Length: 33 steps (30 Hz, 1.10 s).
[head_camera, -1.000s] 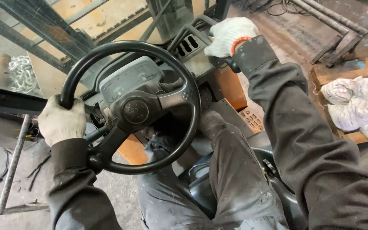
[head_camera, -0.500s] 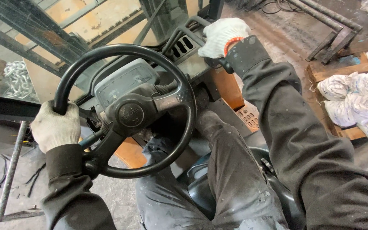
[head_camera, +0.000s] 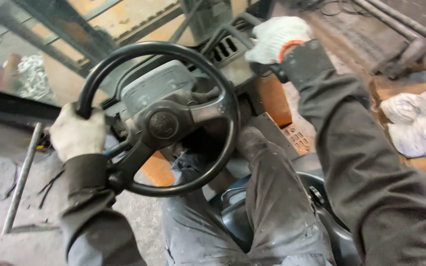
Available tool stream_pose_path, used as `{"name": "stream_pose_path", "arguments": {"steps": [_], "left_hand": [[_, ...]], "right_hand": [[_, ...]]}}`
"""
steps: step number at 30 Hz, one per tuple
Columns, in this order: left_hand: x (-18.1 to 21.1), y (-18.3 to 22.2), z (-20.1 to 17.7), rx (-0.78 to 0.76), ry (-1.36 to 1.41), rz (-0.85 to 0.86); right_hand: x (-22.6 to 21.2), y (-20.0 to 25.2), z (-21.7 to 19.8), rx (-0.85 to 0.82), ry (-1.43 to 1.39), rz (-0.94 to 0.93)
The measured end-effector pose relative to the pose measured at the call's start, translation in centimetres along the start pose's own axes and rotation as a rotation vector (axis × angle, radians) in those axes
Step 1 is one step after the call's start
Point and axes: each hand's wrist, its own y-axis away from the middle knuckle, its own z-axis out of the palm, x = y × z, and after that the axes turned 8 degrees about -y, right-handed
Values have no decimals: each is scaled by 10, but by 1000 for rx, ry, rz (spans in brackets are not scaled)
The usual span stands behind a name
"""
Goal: Operating a forklift by steering and using hydraulic control levers.
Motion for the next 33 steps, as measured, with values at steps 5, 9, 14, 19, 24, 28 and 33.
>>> {"name": "stream_pose_path", "arguments": {"steps": [5, 9, 14, 19, 24, 28, 33], "left_hand": [[4, 2, -2, 16, 35, -36], [7, 5, -8, 26, 56, -42], [13, 5, -13, -20, 159, -76], [9, 4, -6, -41, 138, -81], [10, 4, -9, -71, 130, -72], [10, 6, -9, -67, 141, -54], [12, 5, -12, -76, 163, -49]], "right_hand": [[4, -3, 5, 35, 61, -50], [4, -5, 5, 29, 73, -70], [23, -20, 19, 1, 91, -39], [41, -46, 37, -2, 82, -37], [71, -90, 80, -53, 71, 5], [102, -126, 116, -49, 71, 43], [82, -93, 84, -9, 74, 21]]}}
